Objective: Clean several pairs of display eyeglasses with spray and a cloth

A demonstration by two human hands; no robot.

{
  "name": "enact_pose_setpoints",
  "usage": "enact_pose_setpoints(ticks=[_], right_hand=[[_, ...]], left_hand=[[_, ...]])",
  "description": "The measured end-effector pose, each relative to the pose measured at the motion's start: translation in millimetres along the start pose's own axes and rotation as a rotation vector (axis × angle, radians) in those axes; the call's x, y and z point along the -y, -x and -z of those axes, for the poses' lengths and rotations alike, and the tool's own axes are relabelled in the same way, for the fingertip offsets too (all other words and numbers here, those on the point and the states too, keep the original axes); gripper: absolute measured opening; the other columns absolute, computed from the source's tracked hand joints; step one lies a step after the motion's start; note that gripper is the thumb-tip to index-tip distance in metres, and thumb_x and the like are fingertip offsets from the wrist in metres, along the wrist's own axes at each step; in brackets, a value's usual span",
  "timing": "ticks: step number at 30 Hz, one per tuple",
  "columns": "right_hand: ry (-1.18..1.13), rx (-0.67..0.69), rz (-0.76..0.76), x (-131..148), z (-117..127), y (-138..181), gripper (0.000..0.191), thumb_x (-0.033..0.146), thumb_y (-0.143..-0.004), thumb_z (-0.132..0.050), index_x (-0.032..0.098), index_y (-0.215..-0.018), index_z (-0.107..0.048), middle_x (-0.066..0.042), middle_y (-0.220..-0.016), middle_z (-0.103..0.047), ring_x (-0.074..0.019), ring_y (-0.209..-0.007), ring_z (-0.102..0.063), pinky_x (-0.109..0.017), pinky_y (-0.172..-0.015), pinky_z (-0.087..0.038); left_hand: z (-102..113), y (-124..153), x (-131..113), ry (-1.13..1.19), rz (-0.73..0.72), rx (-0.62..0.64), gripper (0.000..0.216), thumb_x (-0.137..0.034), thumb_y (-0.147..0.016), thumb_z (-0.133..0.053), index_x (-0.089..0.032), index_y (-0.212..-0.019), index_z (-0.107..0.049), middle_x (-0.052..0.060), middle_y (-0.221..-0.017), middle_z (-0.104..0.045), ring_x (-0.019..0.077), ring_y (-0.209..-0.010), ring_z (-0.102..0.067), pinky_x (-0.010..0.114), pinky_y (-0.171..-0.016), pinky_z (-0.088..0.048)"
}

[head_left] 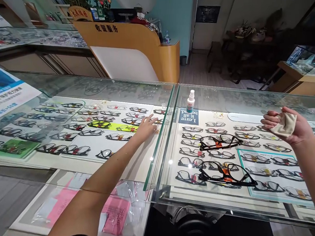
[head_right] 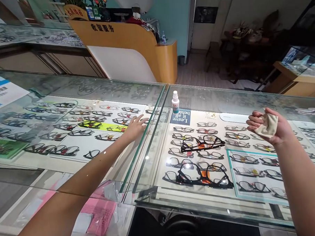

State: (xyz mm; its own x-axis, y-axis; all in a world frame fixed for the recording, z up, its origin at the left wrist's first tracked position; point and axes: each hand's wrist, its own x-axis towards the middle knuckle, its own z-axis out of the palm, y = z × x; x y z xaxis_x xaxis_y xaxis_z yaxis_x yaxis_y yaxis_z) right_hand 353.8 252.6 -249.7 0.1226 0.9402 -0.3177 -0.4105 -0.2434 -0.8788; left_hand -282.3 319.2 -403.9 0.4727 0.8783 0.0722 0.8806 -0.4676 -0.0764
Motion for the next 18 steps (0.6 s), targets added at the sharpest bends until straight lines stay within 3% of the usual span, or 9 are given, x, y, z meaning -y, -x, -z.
enact_pose_setpoints(ticks=[4,9,14,18], right_hand=[[-0.066,-0.008,-0.032,0.4,3.2,-1.0,0.029,0.037,-0.077,-0.079,0.029,-0.086,-0.053,0.002,-0.077,-0.03,-0.0162,-0.062,-0.026,-0.036,-0.052,-0.025],[-0.186,0.026,-0.094,1.6,7.3,-0.9,0.033,0.027,-0.076,-0.08,0.027,-0.092,-0.051,0.002,-0.076,-0.036,-0.0147,-0.061,-0.034,-0.033,-0.049,-0.038],[-0.242,0.146,-0.111,0.2,6.1,-1.7,0.036,0.024,-0.08,-0.08,0.028,-0.095,-0.048,0.002,-0.074,-0.039,-0.0156,-0.06,-0.04,-0.032,-0.051,-0.047],[-0.275,0.261,-0.133,-1.1,6.2,-5.0,0.037,0.024,-0.084,-0.081,0.027,-0.095,-0.046,0.003,-0.072,-0.042,-0.0155,-0.061,-0.044,-0.03,-0.055,-0.053]], left_hand=[[6.9,-16.8,6.6,0.09,0.044,0.102,0.02,-0.016,-0.093,-0.07,-0.021,-0.096,-0.089,0.013,-0.169,-0.064,0.0454,-0.172,-0.036,0.07,-0.133,-0.031],[13.0,-42.0,8.0,0.144,0.083,0.27,0.011,-0.022,-0.087,-0.075,-0.023,-0.087,-0.086,0.012,-0.16,-0.071,0.045,-0.168,-0.037,0.069,-0.133,-0.025],[16.6,-61.3,8.0,0.113,0.134,0.351,0.011,-0.02,-0.075,-0.079,-0.02,-0.083,-0.085,0.019,-0.125,-0.082,0.0468,-0.148,-0.053,0.066,-0.125,-0.032],[20.5,-65.5,4.6,0.082,0.17,0.358,0.016,-0.021,-0.073,-0.08,-0.018,-0.089,-0.083,0.02,-0.102,-0.08,0.0423,-0.128,-0.058,0.057,-0.116,-0.037]])
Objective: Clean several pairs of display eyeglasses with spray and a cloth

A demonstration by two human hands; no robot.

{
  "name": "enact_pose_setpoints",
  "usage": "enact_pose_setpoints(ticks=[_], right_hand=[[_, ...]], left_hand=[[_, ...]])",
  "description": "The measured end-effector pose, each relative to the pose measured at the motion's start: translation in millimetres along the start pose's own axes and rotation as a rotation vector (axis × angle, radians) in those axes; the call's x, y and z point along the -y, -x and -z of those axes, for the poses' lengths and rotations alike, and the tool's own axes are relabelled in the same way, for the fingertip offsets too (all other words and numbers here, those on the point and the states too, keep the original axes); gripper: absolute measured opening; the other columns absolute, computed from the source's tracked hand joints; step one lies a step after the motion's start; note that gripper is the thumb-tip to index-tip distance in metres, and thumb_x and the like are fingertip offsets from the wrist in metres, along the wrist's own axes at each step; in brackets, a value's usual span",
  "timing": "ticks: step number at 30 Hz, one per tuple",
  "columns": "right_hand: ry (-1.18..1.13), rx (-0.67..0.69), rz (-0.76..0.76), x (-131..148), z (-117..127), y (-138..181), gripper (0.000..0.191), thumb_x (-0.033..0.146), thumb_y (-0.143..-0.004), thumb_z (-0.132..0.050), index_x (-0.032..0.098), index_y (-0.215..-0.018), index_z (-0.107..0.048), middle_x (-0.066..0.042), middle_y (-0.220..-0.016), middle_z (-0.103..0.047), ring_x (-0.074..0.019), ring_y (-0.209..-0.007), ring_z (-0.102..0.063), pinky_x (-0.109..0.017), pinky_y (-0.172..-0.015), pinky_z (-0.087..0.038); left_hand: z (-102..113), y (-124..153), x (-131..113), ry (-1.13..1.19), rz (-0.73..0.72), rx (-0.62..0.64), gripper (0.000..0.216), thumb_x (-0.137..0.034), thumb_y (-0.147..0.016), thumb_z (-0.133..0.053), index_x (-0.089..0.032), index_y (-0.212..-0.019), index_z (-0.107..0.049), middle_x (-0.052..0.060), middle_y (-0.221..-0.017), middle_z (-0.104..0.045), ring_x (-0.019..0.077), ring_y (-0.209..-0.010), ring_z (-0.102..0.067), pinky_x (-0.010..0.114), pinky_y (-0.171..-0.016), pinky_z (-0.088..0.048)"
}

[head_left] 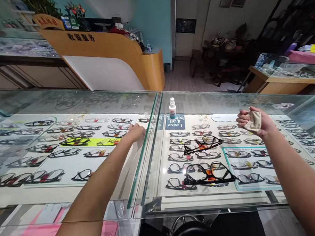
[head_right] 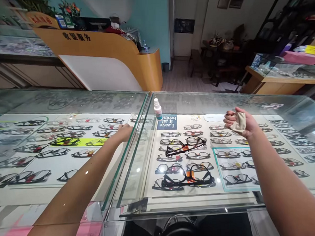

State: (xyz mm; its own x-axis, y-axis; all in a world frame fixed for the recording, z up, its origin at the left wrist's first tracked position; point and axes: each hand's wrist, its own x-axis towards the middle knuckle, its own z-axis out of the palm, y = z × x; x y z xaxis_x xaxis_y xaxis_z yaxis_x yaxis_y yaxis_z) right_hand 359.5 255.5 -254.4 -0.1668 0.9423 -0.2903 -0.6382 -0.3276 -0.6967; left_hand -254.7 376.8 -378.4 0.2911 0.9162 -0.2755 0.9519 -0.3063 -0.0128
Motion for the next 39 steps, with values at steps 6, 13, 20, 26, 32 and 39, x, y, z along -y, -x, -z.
enact_pose_setpoints(ticks=[6,13,20,26,32,39], right_hand=[[-0.019,0.022,-0.005,-2.4,0.7,-5.6,0.024,0.034,-0.098,-0.071,0.027,-0.094,-0.048,0.003,-0.069,-0.043,-0.0168,-0.06,-0.043,-0.03,-0.055,-0.053],[0.016,0.083,0.004,-4.2,2.8,-13.9,0.021,0.038,-0.103,-0.066,0.026,-0.093,-0.051,0.003,-0.067,-0.044,-0.0165,-0.057,-0.044,-0.029,-0.055,-0.05],[0.066,0.116,0.019,-3.0,3.7,-18.5,0.02,0.041,-0.105,-0.066,0.025,-0.097,-0.056,0.004,-0.066,-0.046,-0.0155,-0.055,-0.046,-0.028,-0.056,-0.051],[0.081,0.126,0.03,-2.2,1.2,-19.9,0.022,0.041,-0.105,-0.065,0.026,-0.093,-0.054,0.005,-0.063,-0.046,-0.0153,-0.052,-0.043,-0.027,-0.054,-0.05],[0.073,0.128,0.08,-3.1,3.3,-19.8,0.024,0.042,-0.105,-0.068,0.026,-0.092,-0.056,0.005,-0.062,-0.048,-0.0141,-0.052,-0.044,-0.027,-0.055,-0.051],[0.079,0.121,0.121,-5.5,4.3,-18.1,0.025,0.041,-0.103,-0.074,0.026,-0.09,-0.058,0.005,-0.062,-0.047,-0.0139,-0.052,-0.045,-0.028,-0.053,-0.051]], left_hand=[[1.6,14.7,-13.3,-0.062,0.042,-0.1,0.022,-0.011,-0.082,-0.065,-0.015,-0.097,-0.081,0.023,-0.112,-0.08,0.0403,-0.125,-0.059,0.054,-0.109,-0.039],[-3.6,59.1,-28.9,-0.094,0.088,-0.261,0.036,-0.019,-0.099,-0.052,-0.019,-0.114,-0.084,0.026,-0.141,-0.073,0.0457,-0.135,-0.056,0.061,-0.11,-0.041],[-17.1,125.9,-46.6,-0.06,0.225,-0.309,0.046,-0.018,-0.103,-0.045,-0.024,-0.127,-0.084,0.022,-0.158,-0.064,0.0462,-0.141,-0.054,0.059,-0.108,-0.045],[-24.3,191.9,-38.7,0.031,0.338,-0.281,0.043,-0.033,-0.106,-0.046,-0.027,-0.116,-0.087,0.018,-0.154,-0.07,0.0469,-0.141,-0.057,0.059,-0.105,-0.049],[-34.6,264.5,-33.0,0.105,0.318,-0.125,0.03,-0.044,-0.09,-0.062,-0.03,-0.095,-0.089,0.013,-0.136,-0.082,0.0468,-0.129,-0.066,0.058,-0.101,-0.051],[-10.7,333.9,-37.9,0.208,0.245,0.076,0.037,-0.064,-0.081,-0.058,-0.039,-0.082,-0.085,0.004,-0.126,-0.084,0.0444,-0.132,-0.065,0.057,-0.105,-0.047]])
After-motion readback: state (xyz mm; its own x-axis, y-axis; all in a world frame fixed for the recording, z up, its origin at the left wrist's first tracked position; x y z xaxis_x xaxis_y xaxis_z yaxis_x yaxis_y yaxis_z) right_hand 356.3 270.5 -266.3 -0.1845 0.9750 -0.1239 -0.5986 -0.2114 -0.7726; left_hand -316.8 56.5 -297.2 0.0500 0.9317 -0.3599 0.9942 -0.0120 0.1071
